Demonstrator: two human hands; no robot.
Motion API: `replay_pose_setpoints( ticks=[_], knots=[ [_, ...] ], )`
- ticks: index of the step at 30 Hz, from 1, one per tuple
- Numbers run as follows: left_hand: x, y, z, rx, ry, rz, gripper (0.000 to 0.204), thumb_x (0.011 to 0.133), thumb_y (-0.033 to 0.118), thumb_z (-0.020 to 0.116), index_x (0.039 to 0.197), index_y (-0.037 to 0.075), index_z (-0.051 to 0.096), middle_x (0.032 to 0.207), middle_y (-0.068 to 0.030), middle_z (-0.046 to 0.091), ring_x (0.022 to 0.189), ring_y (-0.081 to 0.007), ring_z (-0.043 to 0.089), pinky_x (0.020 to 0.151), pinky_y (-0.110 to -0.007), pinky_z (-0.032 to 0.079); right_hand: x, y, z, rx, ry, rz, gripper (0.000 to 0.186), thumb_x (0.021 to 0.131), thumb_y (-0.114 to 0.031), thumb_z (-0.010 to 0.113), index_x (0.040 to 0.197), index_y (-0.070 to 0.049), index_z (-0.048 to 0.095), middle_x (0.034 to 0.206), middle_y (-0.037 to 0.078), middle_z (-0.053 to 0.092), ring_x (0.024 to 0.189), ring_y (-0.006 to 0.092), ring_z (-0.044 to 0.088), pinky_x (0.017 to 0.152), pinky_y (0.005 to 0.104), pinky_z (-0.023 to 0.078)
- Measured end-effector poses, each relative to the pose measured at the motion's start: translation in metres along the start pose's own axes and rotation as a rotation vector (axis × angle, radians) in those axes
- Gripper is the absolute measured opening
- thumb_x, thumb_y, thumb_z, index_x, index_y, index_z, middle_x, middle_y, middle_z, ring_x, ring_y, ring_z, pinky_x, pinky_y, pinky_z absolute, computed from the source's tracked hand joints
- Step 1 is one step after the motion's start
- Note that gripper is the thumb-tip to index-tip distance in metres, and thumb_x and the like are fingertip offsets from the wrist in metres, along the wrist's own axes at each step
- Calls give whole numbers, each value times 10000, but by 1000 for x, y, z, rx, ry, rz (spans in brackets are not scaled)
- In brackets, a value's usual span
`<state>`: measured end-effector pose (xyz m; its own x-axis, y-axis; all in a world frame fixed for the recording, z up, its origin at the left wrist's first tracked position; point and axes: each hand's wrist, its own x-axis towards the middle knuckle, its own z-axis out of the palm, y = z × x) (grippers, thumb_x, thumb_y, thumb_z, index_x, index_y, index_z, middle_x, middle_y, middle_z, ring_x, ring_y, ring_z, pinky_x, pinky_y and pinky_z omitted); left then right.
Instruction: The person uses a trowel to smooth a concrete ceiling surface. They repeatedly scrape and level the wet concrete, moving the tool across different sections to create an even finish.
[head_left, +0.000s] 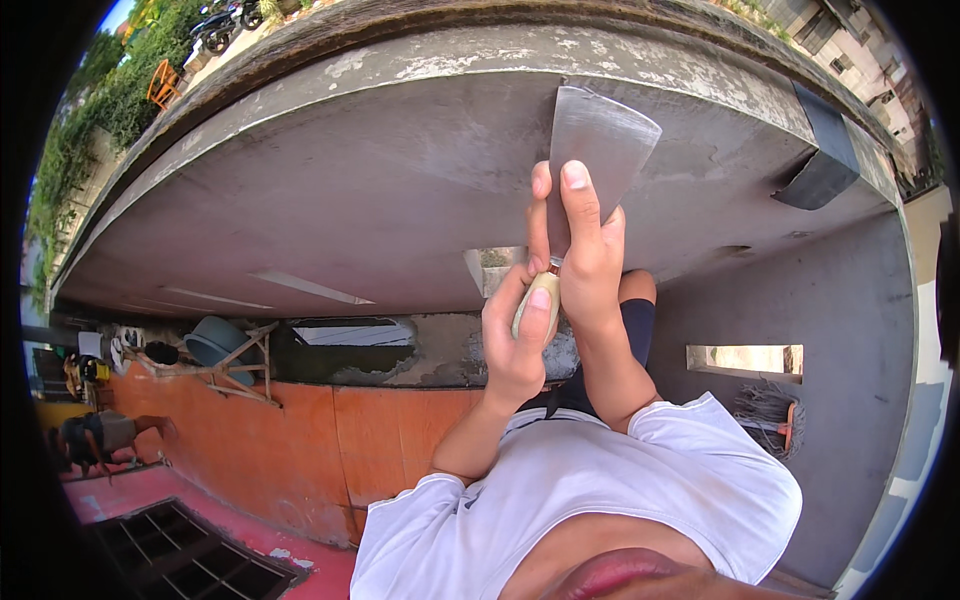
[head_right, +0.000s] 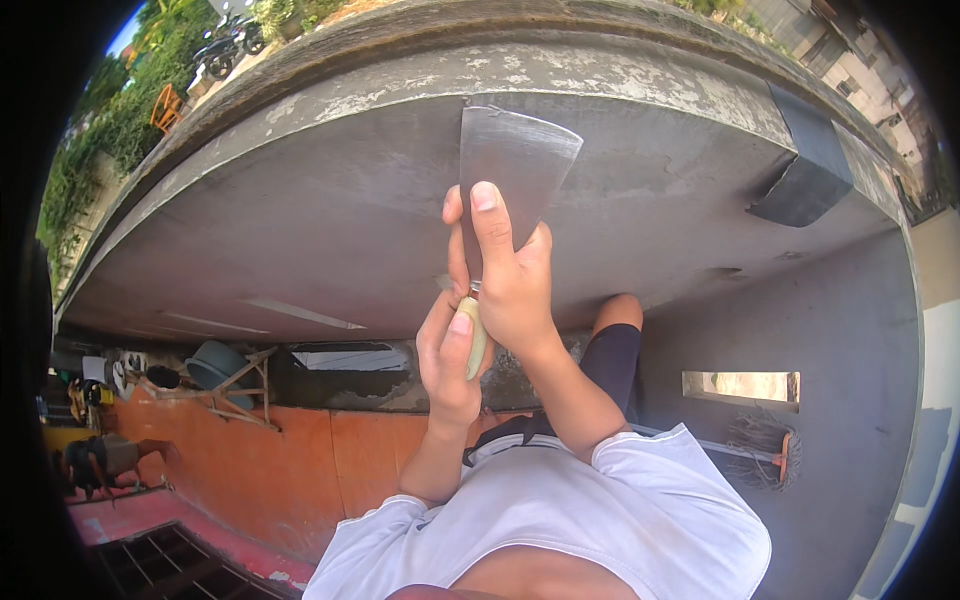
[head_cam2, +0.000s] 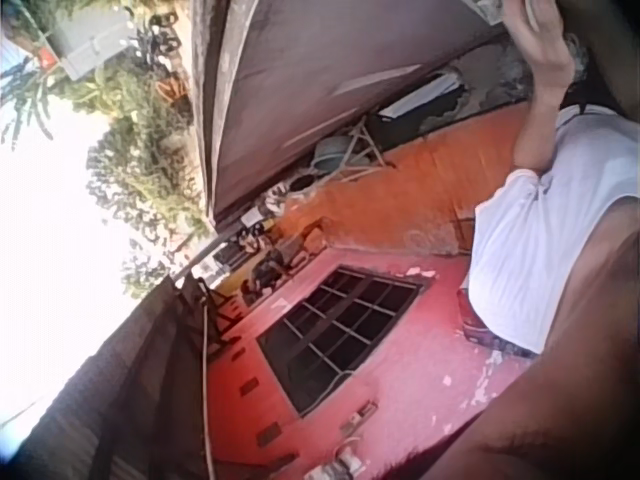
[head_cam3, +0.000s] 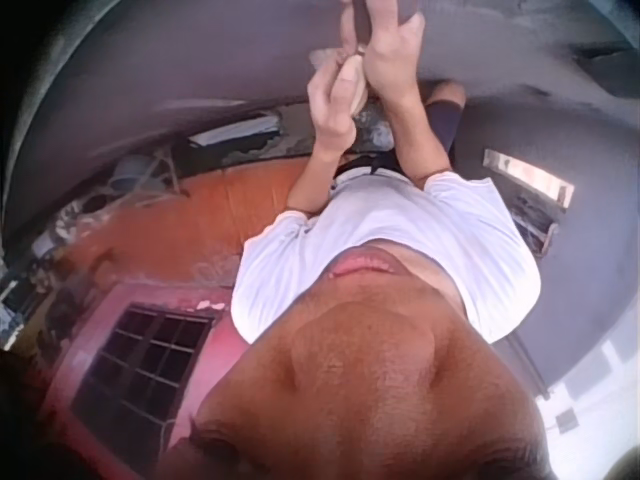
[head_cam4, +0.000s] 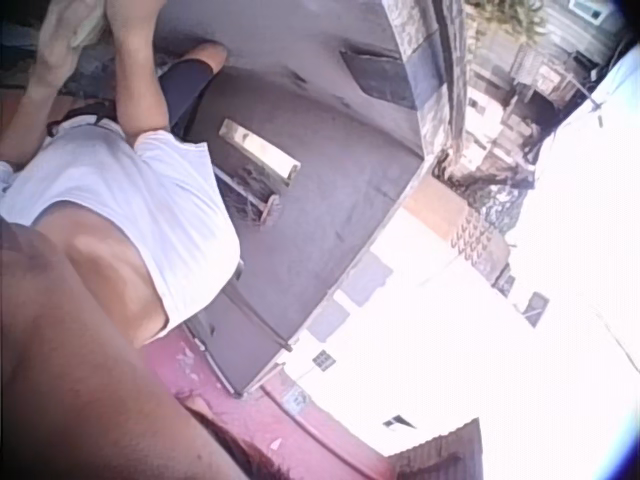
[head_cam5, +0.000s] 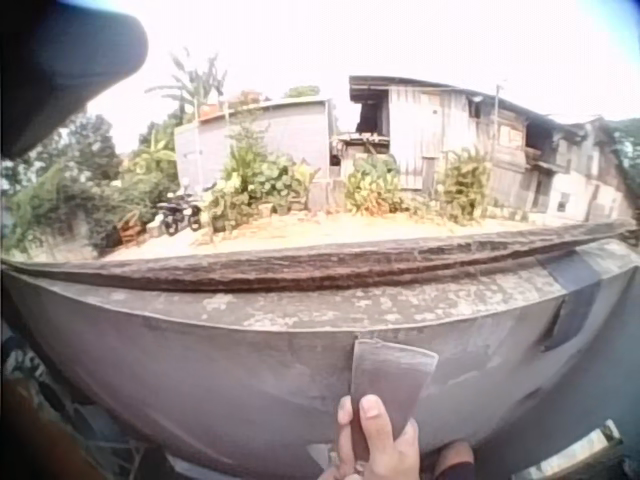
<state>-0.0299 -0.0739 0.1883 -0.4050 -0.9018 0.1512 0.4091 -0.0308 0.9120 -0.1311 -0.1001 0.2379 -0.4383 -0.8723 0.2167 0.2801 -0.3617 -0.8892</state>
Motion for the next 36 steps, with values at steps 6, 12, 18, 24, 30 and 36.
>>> replay_pose_setpoints(
  ticks=[6, 12, 18, 24, 30, 36],
  knots=[
    [-9, -18, 2, 80, 14, 10, 316, 997, 281, 481, 991, -29, 542, 668, 13, 466, 600, -55, 397, 535, -248, 298, -8, 19, -18, -15, -11, 52, 392, 1053, -387, 478, 903, -34, 559, 888, 38, 598, 441, 82, 464, 412, 242, 370],
    [-13, -22, 0, 61, 40, -12, 298, 991, 271, 481, 967, -19, 543, 661, 2, 465, 607, -66, 406, 547, -257, 314, -6, 19, -15, -8, -3, 65, 374, 1050, -376, 485, 912, -35, 553, 898, 46, 601, 441, 88, 467, 412, 247, 381],
    [-4, -14, 0, 98, 8, 35, 317, 1002, 271, 470, 999, -36, 549, 721, -5, 504, 649, -62, 415, 568, -254, 329, 1, 10, -8, 25, -20, 34, 376, 1050, -379, 482, 906, -38, 547, 889, 45, 601, 439, 87, 467, 413, 248, 386],
    [-12, -23, 4, 83, 45, 10, 298, 997, 247, 473, 994, -42, 545, 743, -34, 519, 682, -85, 439, 587, -278, 364, -8, 23, -19, 26, 11, 72, 390, 1048, -388, 477, 887, -40, 547, 809, 39, 579, 425, 86, 445, 411, 250, 368],
    [-4, -11, 7, 87, 36, 41, 288, 999, 242, 466, 952, -36, 527, 727, -32, 506, 667, -90, 435, 578, -283, 359, -2, 12, -13, -1, -21, 72, 408, 1043, -409, 474, 886, -40, 550, 665, 29, 548, 415, 83, 431, 411, 247, 343],
    [-4, -11, 10, 92, 40, 68, 286, 1000, 241, 459, 934, -29, 524, 728, -48, 515, 664, -102, 446, 576, -290, 365, 2, 9, -13, -10, -44, 66, 420, 1040, -413, 488, 899, -26, 568, 731, 37, 588, 426, 88, 458, 425, 247, 371]
  ],
)
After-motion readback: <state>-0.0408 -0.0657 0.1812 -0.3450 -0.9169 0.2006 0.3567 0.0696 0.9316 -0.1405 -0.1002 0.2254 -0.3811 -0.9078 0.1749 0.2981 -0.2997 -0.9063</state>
